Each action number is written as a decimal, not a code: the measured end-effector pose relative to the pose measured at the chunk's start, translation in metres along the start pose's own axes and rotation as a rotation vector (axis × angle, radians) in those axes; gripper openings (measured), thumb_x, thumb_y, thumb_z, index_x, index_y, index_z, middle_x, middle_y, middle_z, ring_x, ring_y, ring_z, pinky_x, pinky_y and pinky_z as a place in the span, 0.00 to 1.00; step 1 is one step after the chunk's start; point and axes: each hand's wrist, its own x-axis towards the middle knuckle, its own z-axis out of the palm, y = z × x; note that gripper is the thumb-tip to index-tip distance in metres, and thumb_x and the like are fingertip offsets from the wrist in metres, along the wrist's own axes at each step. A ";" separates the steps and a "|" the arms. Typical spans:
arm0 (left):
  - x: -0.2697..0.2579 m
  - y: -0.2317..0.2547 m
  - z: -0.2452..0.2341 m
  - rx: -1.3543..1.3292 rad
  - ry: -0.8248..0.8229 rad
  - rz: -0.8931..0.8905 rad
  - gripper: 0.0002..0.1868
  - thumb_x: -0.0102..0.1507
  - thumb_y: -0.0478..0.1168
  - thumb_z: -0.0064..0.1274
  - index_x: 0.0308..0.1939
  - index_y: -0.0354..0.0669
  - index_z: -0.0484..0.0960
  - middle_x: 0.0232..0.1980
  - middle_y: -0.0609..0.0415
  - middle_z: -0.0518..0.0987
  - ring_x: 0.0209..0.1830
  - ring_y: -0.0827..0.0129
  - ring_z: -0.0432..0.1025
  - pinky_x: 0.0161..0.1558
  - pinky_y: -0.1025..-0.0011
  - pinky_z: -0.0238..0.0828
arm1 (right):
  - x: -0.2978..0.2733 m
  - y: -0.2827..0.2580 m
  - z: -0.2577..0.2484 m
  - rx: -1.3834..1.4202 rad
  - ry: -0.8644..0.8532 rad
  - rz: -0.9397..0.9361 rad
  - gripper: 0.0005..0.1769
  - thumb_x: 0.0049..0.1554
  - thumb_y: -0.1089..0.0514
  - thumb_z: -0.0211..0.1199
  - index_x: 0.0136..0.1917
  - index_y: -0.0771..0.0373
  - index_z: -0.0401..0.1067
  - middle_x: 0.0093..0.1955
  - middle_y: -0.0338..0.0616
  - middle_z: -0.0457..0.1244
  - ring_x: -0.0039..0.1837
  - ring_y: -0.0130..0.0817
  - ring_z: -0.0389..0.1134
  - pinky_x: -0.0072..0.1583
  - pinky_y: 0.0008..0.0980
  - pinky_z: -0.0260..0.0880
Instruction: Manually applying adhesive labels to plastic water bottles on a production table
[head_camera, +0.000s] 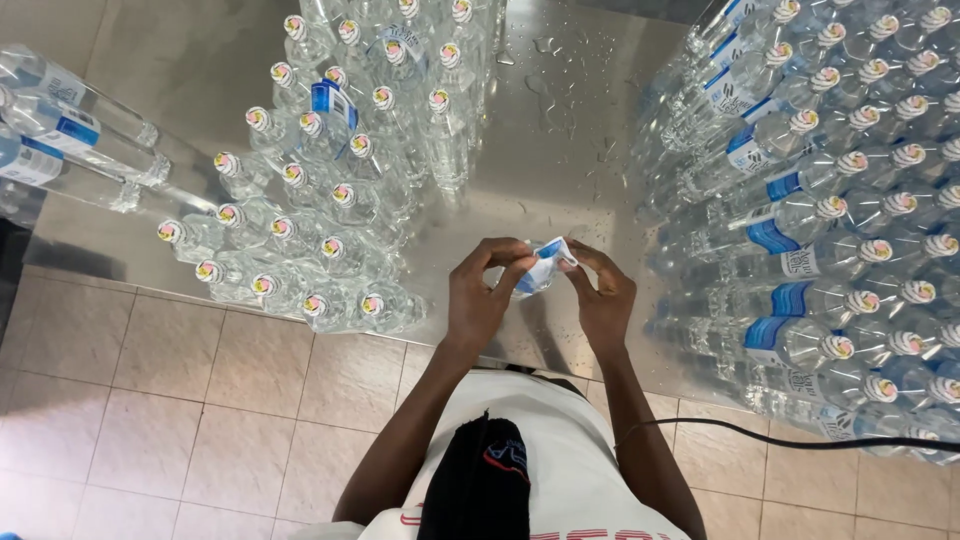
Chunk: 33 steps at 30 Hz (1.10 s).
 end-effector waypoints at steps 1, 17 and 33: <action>-0.001 -0.005 -0.001 0.000 0.001 0.000 0.09 0.68 0.40 0.69 0.50 0.43 0.88 0.45 0.54 0.88 0.47 0.64 0.86 0.56 0.62 0.83 | 0.001 0.002 0.001 0.001 -0.001 0.000 0.11 0.63 0.74 0.69 0.59 0.68 0.80 0.60 0.55 0.74 0.70 0.46 0.73 0.73 0.51 0.70; 0.021 -0.022 0.014 0.674 -0.092 0.189 0.07 0.69 0.31 0.60 0.49 0.46 0.87 0.46 0.52 0.85 0.47 0.55 0.83 0.46 0.58 0.81 | -0.005 -0.026 -0.006 -0.205 -0.042 0.167 0.11 0.65 0.63 0.70 0.62 0.63 0.81 0.60 0.50 0.75 0.68 0.48 0.74 0.68 0.54 0.74; 0.009 -0.039 0.006 0.176 -0.229 -0.147 0.19 0.80 0.39 0.39 0.73 0.37 0.73 0.69 0.32 0.79 0.71 0.36 0.73 0.71 0.41 0.72 | 0.012 -0.014 0.009 -0.271 -0.192 0.119 0.18 0.75 0.56 0.54 0.74 0.63 0.70 0.68 0.54 0.69 0.73 0.54 0.70 0.73 0.55 0.71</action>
